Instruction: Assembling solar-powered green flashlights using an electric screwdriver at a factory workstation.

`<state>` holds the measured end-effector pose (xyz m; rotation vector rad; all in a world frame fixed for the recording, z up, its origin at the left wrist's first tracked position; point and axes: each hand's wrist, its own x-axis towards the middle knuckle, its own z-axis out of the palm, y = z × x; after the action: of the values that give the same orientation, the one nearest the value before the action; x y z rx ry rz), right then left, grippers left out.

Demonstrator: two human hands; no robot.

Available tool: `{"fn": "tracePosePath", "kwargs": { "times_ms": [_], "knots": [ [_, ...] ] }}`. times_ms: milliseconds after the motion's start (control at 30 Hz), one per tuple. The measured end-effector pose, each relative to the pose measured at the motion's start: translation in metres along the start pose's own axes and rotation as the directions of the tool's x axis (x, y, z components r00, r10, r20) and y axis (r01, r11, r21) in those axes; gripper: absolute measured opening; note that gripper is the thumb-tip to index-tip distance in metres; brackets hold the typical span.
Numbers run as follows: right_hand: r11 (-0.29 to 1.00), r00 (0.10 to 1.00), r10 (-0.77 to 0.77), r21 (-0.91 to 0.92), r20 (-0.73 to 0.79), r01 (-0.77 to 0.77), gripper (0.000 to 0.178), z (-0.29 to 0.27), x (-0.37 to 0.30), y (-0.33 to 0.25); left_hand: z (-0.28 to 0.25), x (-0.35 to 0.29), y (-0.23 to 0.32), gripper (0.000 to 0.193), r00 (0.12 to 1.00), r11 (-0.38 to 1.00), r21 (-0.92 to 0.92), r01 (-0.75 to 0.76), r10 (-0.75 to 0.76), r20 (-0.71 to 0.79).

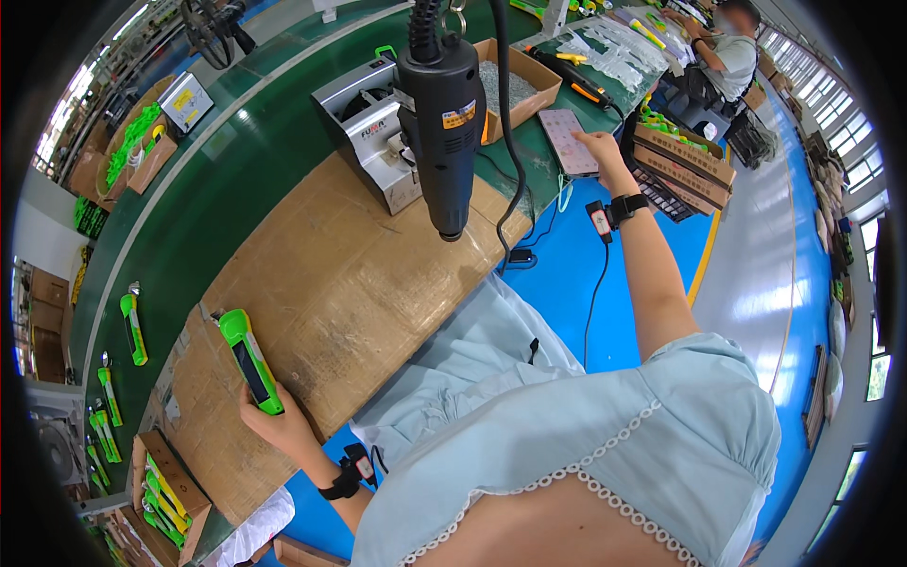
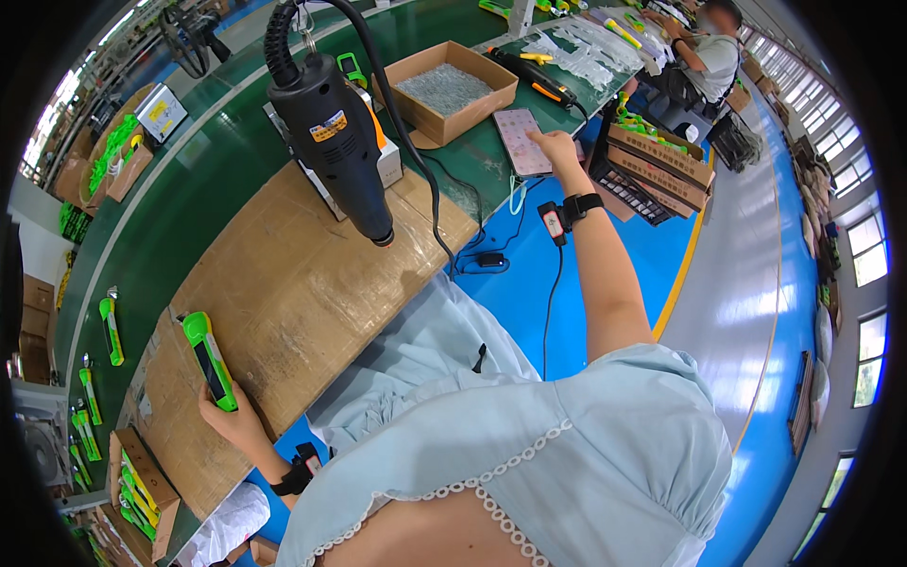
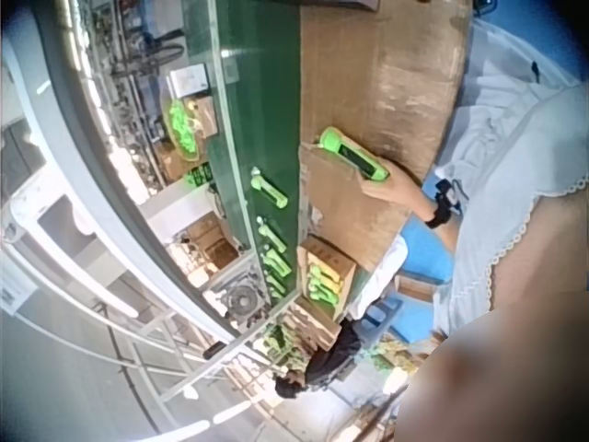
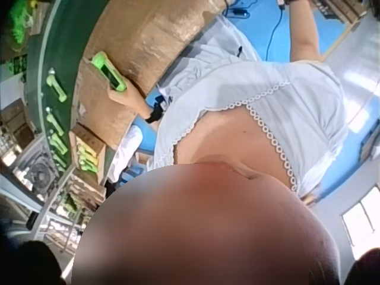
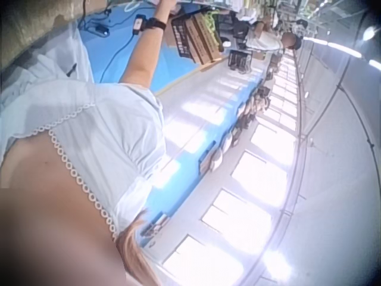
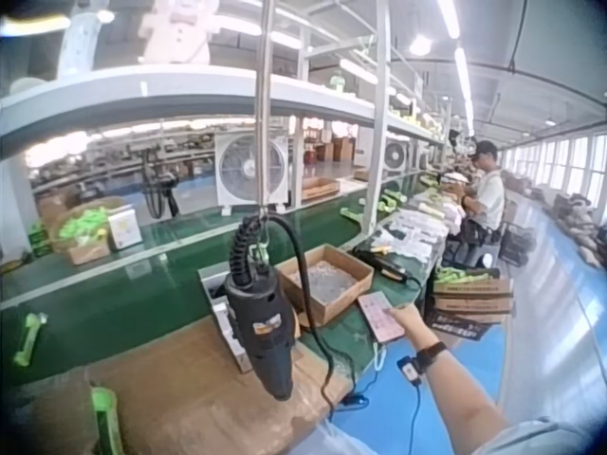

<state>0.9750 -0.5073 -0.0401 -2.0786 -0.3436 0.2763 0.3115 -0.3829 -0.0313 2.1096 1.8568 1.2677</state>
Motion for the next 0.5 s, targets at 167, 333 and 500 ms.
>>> {"fn": "tracePosePath", "kwargs": {
  "times_ms": [167,333,500],
  "knots": [
    [0.998,0.998,0.022,0.057,-0.065,-0.018,0.046,0.004,-0.011,-0.012,-0.001,-0.001,-0.001,0.047,1.000,1.000,0.012,0.003,-0.003,0.003],
    [0.939,0.995,-0.096,0.331,-0.027,0.099,0.039,0.001,-0.010,-0.002,0.000,-0.001,0.000,0.047,1.000,0.999,-0.035,0.024,-0.023,0.013],
    [0.990,0.997,-0.075,0.119,-0.026,0.078,0.036,-0.003,-0.014,-0.004,-0.001,0.000,0.002,0.047,1.000,0.999,-0.040,0.023,-0.022,0.008]
  ]
}}
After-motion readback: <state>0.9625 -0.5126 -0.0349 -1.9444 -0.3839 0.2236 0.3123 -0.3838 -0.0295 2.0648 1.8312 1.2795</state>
